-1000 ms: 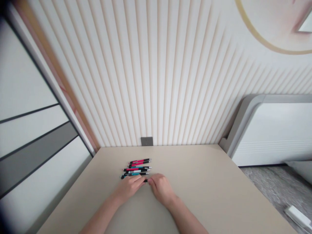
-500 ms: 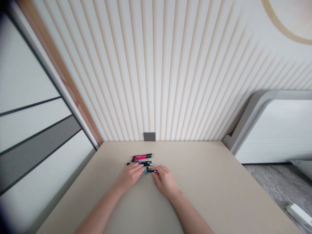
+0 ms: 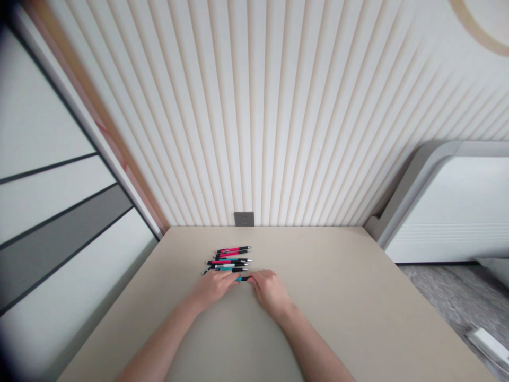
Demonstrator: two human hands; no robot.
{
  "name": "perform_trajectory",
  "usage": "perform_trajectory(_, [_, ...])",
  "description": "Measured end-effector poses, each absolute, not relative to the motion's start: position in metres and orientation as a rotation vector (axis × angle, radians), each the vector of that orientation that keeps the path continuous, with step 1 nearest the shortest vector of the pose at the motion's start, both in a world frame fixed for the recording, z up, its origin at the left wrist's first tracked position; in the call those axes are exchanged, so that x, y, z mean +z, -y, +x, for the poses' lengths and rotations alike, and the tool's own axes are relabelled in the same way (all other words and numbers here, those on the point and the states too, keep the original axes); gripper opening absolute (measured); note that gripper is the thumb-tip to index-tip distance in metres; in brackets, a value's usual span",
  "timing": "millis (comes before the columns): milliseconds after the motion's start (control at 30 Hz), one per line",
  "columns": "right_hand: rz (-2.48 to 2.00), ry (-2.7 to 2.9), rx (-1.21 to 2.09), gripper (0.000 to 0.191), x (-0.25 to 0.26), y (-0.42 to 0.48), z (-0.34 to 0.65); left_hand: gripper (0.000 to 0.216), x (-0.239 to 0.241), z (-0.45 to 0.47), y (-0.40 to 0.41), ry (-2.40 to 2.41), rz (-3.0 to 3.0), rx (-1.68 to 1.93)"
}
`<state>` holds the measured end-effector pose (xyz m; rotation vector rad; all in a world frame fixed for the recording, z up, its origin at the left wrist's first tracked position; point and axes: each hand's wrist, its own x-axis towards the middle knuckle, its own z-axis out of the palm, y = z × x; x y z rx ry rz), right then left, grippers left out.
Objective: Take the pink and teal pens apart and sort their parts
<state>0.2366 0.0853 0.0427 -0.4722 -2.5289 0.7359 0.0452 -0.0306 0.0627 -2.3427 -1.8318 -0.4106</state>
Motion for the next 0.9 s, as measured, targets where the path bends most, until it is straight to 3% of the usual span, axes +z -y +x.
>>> perform_trajectory(200, [-0.500,2.467,0.724,0.013,0.046,-0.081,0.236,0.027,0.060,0.043,0.033,1.901,-2.348,-0.427])
perform_trajectory(433, [-0.582,2.485,0.784,0.031,0.044,-0.085,0.236,0.025,0.056,0.042,0.033,1.848,-2.318,-0.382])
perform_trajectory(567, [-0.528,2.418,0.884,0.013,0.041,-0.086,0.235,0.022,0.052,0.040,0.031,1.840,-2.317,-0.361])
perform_trajectory(900, [-0.529,2.386,0.972,0.028,0.044,-0.087,0.238,0.029,0.050,0.037,0.036,1.982,-2.291,-0.695])
